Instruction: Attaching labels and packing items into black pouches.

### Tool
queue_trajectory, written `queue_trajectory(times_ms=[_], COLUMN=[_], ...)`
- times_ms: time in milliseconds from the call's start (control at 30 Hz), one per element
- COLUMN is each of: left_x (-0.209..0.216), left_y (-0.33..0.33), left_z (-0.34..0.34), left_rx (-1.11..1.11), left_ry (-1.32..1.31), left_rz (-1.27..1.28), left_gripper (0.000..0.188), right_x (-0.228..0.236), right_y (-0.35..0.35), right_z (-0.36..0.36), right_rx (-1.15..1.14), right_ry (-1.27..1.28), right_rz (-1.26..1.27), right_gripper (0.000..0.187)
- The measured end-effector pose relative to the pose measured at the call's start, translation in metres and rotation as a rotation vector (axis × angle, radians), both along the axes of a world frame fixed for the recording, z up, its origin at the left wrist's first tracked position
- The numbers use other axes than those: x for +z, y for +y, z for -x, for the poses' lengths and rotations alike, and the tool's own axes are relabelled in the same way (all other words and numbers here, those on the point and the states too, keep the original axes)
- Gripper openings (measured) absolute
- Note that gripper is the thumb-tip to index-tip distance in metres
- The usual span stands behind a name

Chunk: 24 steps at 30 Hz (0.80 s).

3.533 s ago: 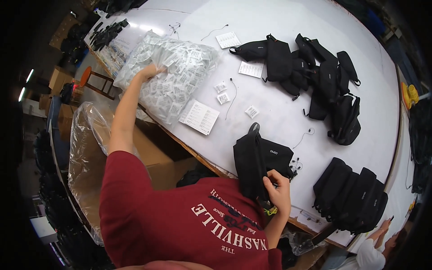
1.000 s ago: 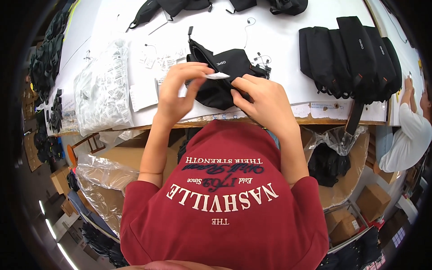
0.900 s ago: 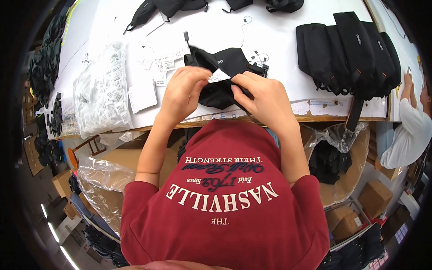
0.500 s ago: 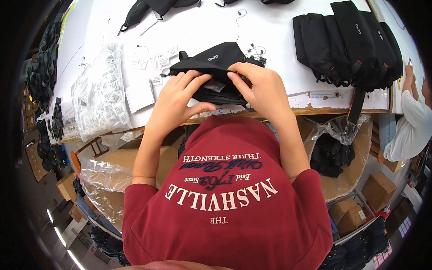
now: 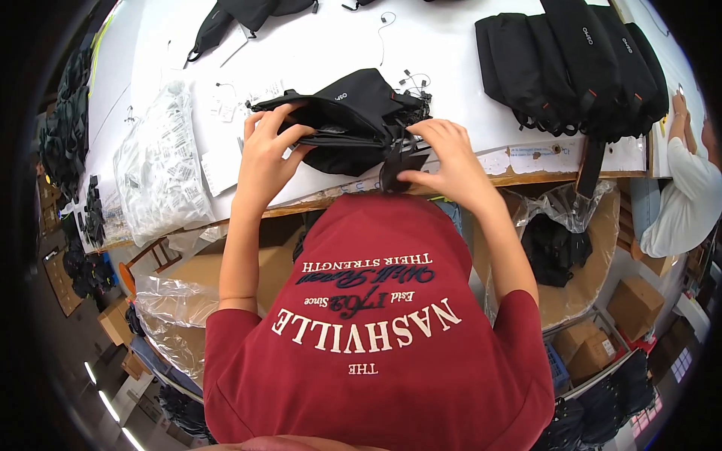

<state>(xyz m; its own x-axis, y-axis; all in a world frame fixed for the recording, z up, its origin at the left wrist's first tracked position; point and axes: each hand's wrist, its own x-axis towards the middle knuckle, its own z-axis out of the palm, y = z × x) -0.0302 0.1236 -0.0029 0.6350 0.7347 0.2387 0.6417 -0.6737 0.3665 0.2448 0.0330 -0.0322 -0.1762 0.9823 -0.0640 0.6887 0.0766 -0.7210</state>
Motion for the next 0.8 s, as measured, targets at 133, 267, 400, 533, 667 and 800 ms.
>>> queue_trajectory(times_ms=[133, 267, 400, 533, 667, 800], left_x=[0.0, 0.006, 0.009, 0.011, 0.013, 0.019], left_y=[0.001, 0.006, 0.008, 0.011, 0.009, -0.001], left_z=[-0.001, 0.005, 0.015, 0.028, 0.031, 0.011], left_rx=[0.026, 0.12, 0.208, 0.242, 0.227, 0.104], left_ry=[-0.035, -0.093, -0.062, -0.048, -0.055, -0.082], left_rz=[0.01, -0.011, -0.042, -0.018, -0.025, -0.019], left_gripper=[0.018, 0.017, 0.018, 0.016, 0.016, 0.015], right_x=[-0.012, -0.022, 0.003, 0.025, 0.009, -0.019], right_y=[-0.002, -0.004, 0.0, -0.007, -0.006, 0.009], right_z=[0.01, 0.009, -0.018, -0.037, -0.07, -0.063], right_rx=[-0.067, -0.304, -0.357, -0.198, -0.359, -0.9], right_ry=[0.321, 1.084, 1.163, 0.893, 0.678, 1.589], right_rz=[0.103, 0.174, 0.458, 0.576, 0.345, 0.004], right_gripper=[0.028, 0.014, 0.021, 0.043, 0.023, 0.009])
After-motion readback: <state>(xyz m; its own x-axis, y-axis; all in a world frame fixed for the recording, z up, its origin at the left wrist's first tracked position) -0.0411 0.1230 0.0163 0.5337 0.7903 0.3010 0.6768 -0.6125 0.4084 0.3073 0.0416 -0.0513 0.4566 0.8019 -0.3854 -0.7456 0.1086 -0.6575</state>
